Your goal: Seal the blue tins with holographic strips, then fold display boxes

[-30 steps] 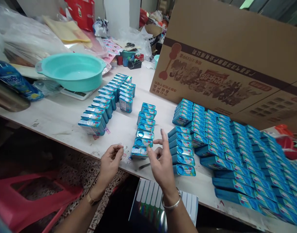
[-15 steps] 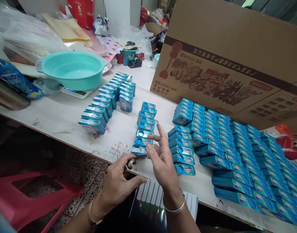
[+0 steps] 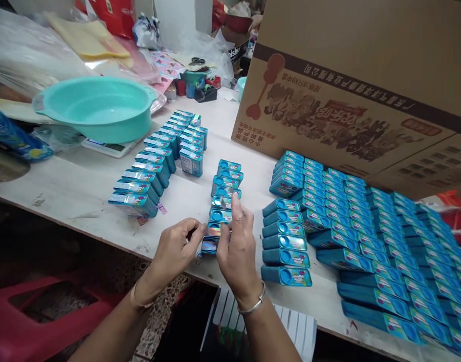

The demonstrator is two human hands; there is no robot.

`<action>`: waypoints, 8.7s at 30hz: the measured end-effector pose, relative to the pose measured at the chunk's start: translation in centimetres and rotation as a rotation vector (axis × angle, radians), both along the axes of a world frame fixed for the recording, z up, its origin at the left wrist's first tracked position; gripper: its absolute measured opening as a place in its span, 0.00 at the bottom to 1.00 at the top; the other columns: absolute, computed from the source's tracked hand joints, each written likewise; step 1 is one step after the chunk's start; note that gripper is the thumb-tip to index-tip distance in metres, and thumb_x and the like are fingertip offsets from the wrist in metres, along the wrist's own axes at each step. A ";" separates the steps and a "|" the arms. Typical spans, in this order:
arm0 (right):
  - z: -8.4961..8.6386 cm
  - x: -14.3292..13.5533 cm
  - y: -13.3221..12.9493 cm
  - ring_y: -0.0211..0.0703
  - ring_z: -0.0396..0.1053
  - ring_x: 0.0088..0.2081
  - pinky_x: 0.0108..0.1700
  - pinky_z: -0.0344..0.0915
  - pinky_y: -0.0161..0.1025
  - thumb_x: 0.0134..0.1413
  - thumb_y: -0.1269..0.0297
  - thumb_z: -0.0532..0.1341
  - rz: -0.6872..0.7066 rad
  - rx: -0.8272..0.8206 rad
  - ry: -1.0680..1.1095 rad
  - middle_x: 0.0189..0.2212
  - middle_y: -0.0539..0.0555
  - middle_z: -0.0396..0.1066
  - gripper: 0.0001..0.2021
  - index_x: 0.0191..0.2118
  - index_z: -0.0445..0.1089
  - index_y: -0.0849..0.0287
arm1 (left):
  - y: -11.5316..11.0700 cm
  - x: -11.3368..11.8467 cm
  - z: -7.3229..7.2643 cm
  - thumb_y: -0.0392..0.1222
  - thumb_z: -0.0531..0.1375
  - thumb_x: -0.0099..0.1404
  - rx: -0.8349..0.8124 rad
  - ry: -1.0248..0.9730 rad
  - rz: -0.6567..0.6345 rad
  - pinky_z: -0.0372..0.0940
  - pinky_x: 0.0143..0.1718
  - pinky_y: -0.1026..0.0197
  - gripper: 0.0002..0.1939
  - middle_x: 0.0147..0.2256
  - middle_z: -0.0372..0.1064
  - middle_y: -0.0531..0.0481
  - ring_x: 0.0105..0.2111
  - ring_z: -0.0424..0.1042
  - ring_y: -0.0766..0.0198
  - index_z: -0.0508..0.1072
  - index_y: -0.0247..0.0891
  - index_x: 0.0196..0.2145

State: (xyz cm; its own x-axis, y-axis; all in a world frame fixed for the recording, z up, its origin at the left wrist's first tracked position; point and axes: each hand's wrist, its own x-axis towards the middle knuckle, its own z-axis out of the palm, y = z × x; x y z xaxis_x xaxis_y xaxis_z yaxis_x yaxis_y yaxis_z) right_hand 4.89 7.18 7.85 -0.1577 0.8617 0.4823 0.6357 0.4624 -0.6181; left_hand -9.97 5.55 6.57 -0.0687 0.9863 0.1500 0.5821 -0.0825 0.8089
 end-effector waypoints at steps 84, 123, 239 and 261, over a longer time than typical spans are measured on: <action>-1.5 1.5 4.4 0.51 0.66 0.43 0.46 0.61 0.48 0.62 0.66 0.56 -0.083 -0.027 -0.237 0.39 0.57 0.70 0.07 0.32 0.67 0.54 | 3.7 0.9 -2.9 0.49 0.54 0.65 -0.009 -0.432 0.141 0.49 0.25 0.64 0.22 0.18 0.47 0.57 0.21 0.50 0.69 0.56 0.39 0.16; -10.3 20.7 -22.6 0.46 0.72 0.31 0.37 0.70 0.43 0.55 0.46 0.62 -0.601 -0.525 0.529 0.27 0.51 0.73 0.27 0.53 0.63 0.59 | -18.8 7.9 -9.7 0.59 0.68 0.53 -0.435 -0.752 0.102 0.70 0.41 0.58 0.38 0.31 0.75 0.51 0.35 0.77 0.58 0.68 0.38 0.56; -5.3 12.8 -13.4 0.50 0.70 0.41 0.43 0.66 0.47 0.63 0.69 0.60 -0.022 0.192 -0.403 0.42 0.58 0.77 0.12 0.51 0.74 0.57 | -11.4 12.7 -5.4 0.59 0.59 0.62 -0.447 -0.767 -0.090 0.55 0.28 0.65 0.23 0.23 0.55 0.55 0.25 0.53 0.67 0.63 0.38 0.22; -6.1 12.7 -14.3 0.50 0.72 0.47 0.51 0.66 0.51 0.63 0.72 0.59 0.015 0.200 -0.313 0.46 0.59 0.77 0.11 0.49 0.72 0.58 | -11.2 13.1 -6.2 0.56 0.60 0.62 -0.466 -0.880 -0.073 0.54 0.27 0.65 0.21 0.23 0.57 0.55 0.26 0.54 0.67 0.66 0.36 0.23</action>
State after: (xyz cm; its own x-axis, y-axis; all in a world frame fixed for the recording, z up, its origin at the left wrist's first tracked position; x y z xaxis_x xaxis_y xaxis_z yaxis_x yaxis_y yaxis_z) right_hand 17.62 -7.13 1.71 -0.3362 0.7516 0.5675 0.7719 0.5651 -0.2912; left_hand 3.14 -5.61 0.34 0.0933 0.9401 -0.3280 -0.2342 0.3409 0.9105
